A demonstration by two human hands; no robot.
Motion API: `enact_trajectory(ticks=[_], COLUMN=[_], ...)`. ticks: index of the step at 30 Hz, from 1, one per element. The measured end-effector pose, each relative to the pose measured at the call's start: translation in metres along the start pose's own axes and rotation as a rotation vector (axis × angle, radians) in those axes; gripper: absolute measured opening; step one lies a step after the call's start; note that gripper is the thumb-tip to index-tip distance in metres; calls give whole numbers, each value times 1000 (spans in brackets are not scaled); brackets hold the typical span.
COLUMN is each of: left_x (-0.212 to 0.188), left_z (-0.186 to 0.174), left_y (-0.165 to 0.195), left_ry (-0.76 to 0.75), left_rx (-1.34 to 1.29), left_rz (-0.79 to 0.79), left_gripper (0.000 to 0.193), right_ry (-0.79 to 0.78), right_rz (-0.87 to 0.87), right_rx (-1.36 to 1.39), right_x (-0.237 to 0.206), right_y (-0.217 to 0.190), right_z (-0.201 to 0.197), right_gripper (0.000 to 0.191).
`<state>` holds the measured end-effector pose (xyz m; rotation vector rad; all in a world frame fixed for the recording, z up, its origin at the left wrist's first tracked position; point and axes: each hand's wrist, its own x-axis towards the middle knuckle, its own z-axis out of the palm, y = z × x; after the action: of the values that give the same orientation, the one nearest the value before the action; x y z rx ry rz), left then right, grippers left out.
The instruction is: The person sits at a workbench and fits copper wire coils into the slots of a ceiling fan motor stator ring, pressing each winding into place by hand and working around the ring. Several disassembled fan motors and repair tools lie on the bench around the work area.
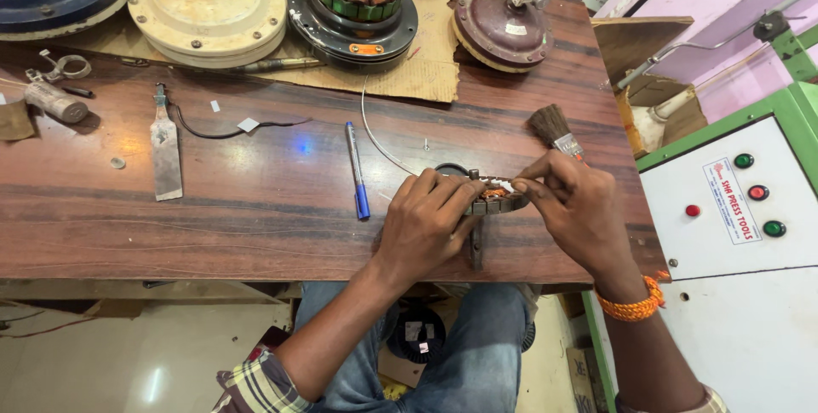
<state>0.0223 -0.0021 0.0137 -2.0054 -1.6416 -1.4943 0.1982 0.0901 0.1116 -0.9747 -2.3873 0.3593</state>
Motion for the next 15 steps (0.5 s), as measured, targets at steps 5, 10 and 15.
enact_trajectory(ticks=[5,10,15], left_x=[2,2,0], left_z=[-1,-1,1], left_y=[0,1,-1], left_ry=[12,15,9], left_rx=[2,-22,-8], left_rz=[7,-9,-6], left_gripper=[48,48,48], right_ry=[-14,-21,17], right_rz=[-60,9,34], right_rx=[81,53,63], right_x=[-3,-7,1], right_y=[-4,-6,-2], right_z=[-1,-5,-5], right_gripper=[14,14,14])
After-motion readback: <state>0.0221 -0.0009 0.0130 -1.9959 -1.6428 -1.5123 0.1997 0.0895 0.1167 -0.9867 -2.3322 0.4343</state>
